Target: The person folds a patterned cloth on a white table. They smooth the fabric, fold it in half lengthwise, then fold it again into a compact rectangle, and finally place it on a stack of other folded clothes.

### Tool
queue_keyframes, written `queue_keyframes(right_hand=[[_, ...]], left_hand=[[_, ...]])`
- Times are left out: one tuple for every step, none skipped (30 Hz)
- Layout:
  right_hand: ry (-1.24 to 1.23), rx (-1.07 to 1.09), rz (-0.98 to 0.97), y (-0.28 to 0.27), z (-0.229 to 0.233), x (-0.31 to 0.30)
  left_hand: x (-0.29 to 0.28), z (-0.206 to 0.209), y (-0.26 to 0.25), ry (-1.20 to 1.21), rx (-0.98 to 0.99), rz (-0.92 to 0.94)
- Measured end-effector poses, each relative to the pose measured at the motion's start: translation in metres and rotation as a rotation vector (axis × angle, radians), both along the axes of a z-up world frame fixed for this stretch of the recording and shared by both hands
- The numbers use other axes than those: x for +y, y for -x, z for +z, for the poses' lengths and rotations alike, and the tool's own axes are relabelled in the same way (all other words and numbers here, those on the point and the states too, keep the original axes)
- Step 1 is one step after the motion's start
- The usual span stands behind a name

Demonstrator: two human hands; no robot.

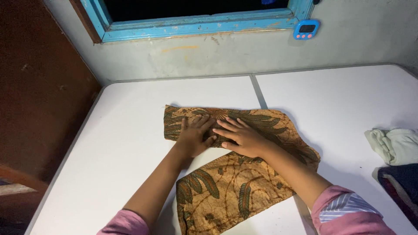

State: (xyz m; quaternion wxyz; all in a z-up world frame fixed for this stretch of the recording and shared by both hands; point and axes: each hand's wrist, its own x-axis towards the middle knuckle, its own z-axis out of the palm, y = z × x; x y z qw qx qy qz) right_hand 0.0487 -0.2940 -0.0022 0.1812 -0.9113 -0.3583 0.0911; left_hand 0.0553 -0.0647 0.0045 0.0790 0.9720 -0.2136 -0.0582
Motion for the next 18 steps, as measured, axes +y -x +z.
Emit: queue_keyframes(right_hand=[[0.001,0.002,-0.002,0.000,0.002,0.001],[0.043,-0.001,-0.042,0.000,0.003,0.003],[0.084,-0.004,-0.082,0.000,0.005,0.005],[0.084,-0.003,-0.082,-0.004,-0.001,0.004],[0.079,-0.009,-0.131,-0.008,-0.006,0.003],[0.074,-0.017,-0.179,-0.014,-0.011,0.001],[0.075,-0.018,-0.179,-0.018,-0.015,-0.002],[0.073,-0.034,-0.193,-0.022,-0.020,-0.005],[0.072,-0.050,-0.206,-0.026,-0.025,-0.008],[0.072,-0.050,-0.205,-0.026,-0.023,-0.008],[0.119,-0.049,-0.230,-0.026,-0.021,-0.008],[0.166,-0.048,-0.255,-0.027,-0.018,-0.009],[0.167,-0.047,-0.254,-0.026,-0.019,-0.009],[0.164,-0.053,-0.249,-0.026,-0.020,-0.010],[0.161,-0.059,-0.244,-0.027,-0.021,-0.012],[0.163,-0.059,-0.244,-0.026,-0.019,-0.011],[0.177,-0.068,-0.243,-0.026,-0.018,-0.011],[0.190,-0.076,-0.244,-0.026,-0.017,-0.011]], left_hand=[[-0.001,0.006,0.001,0.001,0.002,-0.002],[-0.001,0.012,0.003,-0.035,0.027,0.020],[-0.002,0.017,0.005,-0.070,0.051,0.042],[0.001,0.014,-0.001,-0.071,0.052,0.041],[0.003,0.011,-0.007,-0.121,0.066,0.068],[0.005,0.009,-0.013,-0.170,0.079,0.095],[0.008,0.007,-0.015,-0.170,0.078,0.095],[0.011,0.006,-0.017,-0.158,0.086,0.101],[0.014,0.004,-0.019,-0.145,0.094,0.106],[0.014,0.004,-0.019,-0.146,0.095,0.107],[0.014,0.004,-0.020,-0.149,0.108,0.117],[0.013,0.005,-0.021,-0.153,0.122,0.127],[0.013,0.003,-0.021,-0.153,0.123,0.128],[0.013,0.002,-0.021,-0.145,0.125,0.130],[0.013,0.001,-0.022,-0.137,0.126,0.133],[0.013,0.001,-0.022,-0.135,0.127,0.133],[0.013,0.000,-0.022,-0.122,0.122,0.133],[0.013,-0.001,-0.022,-0.109,0.118,0.133]])
